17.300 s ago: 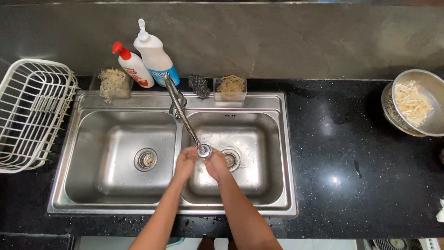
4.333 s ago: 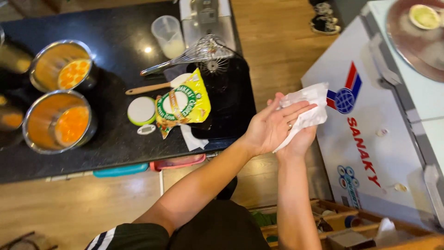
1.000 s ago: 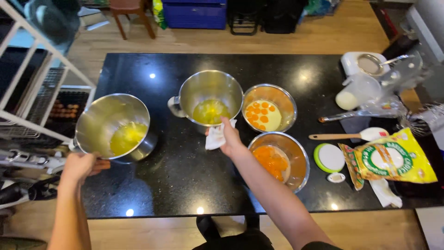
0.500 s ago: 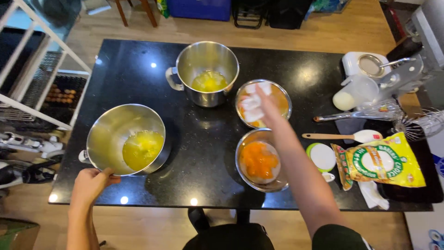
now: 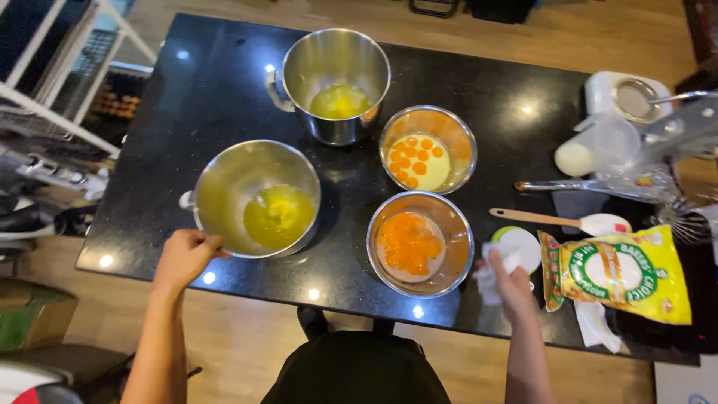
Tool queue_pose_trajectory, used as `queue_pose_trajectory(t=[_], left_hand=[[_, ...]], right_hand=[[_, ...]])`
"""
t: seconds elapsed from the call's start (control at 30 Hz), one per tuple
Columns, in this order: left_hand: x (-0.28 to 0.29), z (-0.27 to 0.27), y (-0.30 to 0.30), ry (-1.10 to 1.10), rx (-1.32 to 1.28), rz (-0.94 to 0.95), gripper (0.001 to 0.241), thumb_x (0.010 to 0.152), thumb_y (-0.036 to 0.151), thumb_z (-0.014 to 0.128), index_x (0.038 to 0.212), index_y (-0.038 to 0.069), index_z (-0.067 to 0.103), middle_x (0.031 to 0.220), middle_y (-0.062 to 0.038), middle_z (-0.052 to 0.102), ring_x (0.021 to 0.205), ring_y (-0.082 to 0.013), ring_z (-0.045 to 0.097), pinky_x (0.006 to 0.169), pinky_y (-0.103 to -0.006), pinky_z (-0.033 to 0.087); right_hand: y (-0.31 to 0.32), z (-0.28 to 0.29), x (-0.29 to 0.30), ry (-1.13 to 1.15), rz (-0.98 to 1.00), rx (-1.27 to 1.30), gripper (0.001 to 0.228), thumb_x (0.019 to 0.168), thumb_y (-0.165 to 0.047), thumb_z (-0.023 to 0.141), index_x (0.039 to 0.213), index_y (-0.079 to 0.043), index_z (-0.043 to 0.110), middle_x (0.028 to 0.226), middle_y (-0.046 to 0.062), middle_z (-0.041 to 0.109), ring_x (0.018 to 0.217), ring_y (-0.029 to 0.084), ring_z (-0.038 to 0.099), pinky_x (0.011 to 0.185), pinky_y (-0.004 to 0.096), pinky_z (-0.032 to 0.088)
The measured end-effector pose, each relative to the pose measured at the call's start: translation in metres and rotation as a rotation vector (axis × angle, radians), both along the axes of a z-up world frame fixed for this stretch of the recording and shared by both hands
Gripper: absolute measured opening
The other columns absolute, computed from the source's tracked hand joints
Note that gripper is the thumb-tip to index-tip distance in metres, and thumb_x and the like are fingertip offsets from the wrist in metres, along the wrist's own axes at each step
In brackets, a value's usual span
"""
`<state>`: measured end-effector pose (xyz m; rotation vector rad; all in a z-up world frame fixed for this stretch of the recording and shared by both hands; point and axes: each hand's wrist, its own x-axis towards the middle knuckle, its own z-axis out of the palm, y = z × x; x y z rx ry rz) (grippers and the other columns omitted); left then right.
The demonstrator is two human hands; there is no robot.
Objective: Washing hands and measuring flour and vanilla extract into bowls for cake preparation.
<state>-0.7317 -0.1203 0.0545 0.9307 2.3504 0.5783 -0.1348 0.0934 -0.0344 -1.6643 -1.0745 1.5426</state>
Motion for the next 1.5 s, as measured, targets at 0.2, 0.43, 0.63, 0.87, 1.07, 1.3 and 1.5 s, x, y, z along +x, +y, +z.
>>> queue_pose_trajectory(t=[0.2,0.43,0.63,0.87,1.07,1.3,1.5], left_hand=[[0.048,0.031,0.025,-0.075,-0.018,0.049,0.036,0.085,0.028,0.066,0.08,-0.005,0.079,0.072,-0.013,0.079,0.061,-0.0208,0.069,0.062,-0.0371,0.053],[0.078,0.005,0.016,-0.067,0.115,0.03,0.062,0.092,0.055,0.061,0.088,-0.004,0.079,0.072,-0.017,0.079,0.066,-0.0183,0.076,0.068,-0.0307,0.055],[0.166,-0.07,-0.012,-0.444,0.36,0.547,0.091,0.102,0.072,0.017,0.084,-0.003,0.063,0.076,-0.016,0.071,0.057,-0.0278,0.069,0.052,-0.0381,0.053],[0.274,-0.156,0.07,-0.752,0.421,0.118,0.036,0.093,0.034,0.068,0.114,0.006,0.06,0.087,-0.008,0.07,0.072,-0.0165,0.066,0.055,-0.0319,0.053],[0.303,-0.138,0.231,-0.964,0.472,0.154,0.061,0.088,0.039,0.075,0.134,0.011,0.045,0.114,-0.009,0.066,0.101,-0.0182,0.067,0.078,-0.0367,0.057],[0.318,-0.101,0.259,-1.153,0.565,0.464,0.078,0.089,0.045,0.071,0.145,0.011,0.028,0.114,-0.017,0.061,0.097,-0.0276,0.068,0.082,-0.04,0.055],[0.322,-0.105,0.191,-1.126,0.578,0.468,0.079,0.087,0.039,0.069,0.147,0.014,0.025,0.111,-0.017,0.062,0.091,-0.0273,0.069,0.081,-0.0405,0.056]], right_hand=[[-0.039,0.003,-0.032,0.223,0.141,-0.225,0.046,0.092,-0.041,0.068,0.111,0.0,0.065,0.085,0.017,0.073,0.066,0.027,0.072,0.059,0.04,0.06],[-0.037,-0.048,-0.038,0.318,0.037,-0.201,0.028,0.091,-0.015,0.065,0.11,0.006,0.066,0.091,0.018,0.074,0.07,0.029,0.074,0.062,0.043,0.063],[-0.056,-0.029,-0.027,0.294,-0.038,-0.087,0.024,0.092,-0.007,0.059,0.11,0.008,0.064,0.089,0.02,0.074,0.065,0.032,0.072,0.058,0.044,0.061],[-0.05,0.044,0.026,0.29,-0.191,-0.092,0.024,0.091,-0.007,0.061,0.109,0.008,0.063,0.089,0.021,0.073,0.065,0.034,0.073,0.057,0.045,0.062],[0.005,0.07,0.068,0.301,-0.212,-0.04,0.026,0.093,-0.011,0.064,0.11,0.008,0.063,0.089,0.021,0.073,0.067,0.033,0.072,0.059,0.044,0.061],[0.098,0.047,0.083,0.436,-0.297,0.026,0.029,0.095,-0.01,0.064,0.116,0.009,0.057,0.096,0.023,0.071,0.072,0.035,0.073,0.062,0.048,0.063],[0.184,0.007,0.041,0.414,-0.222,0.038,0.033,0.098,-0.013,0.061,0.122,0.007,0.052,0.098,0.026,0.07,0.073,0.039,0.073,0.061,0.048,0.062]])
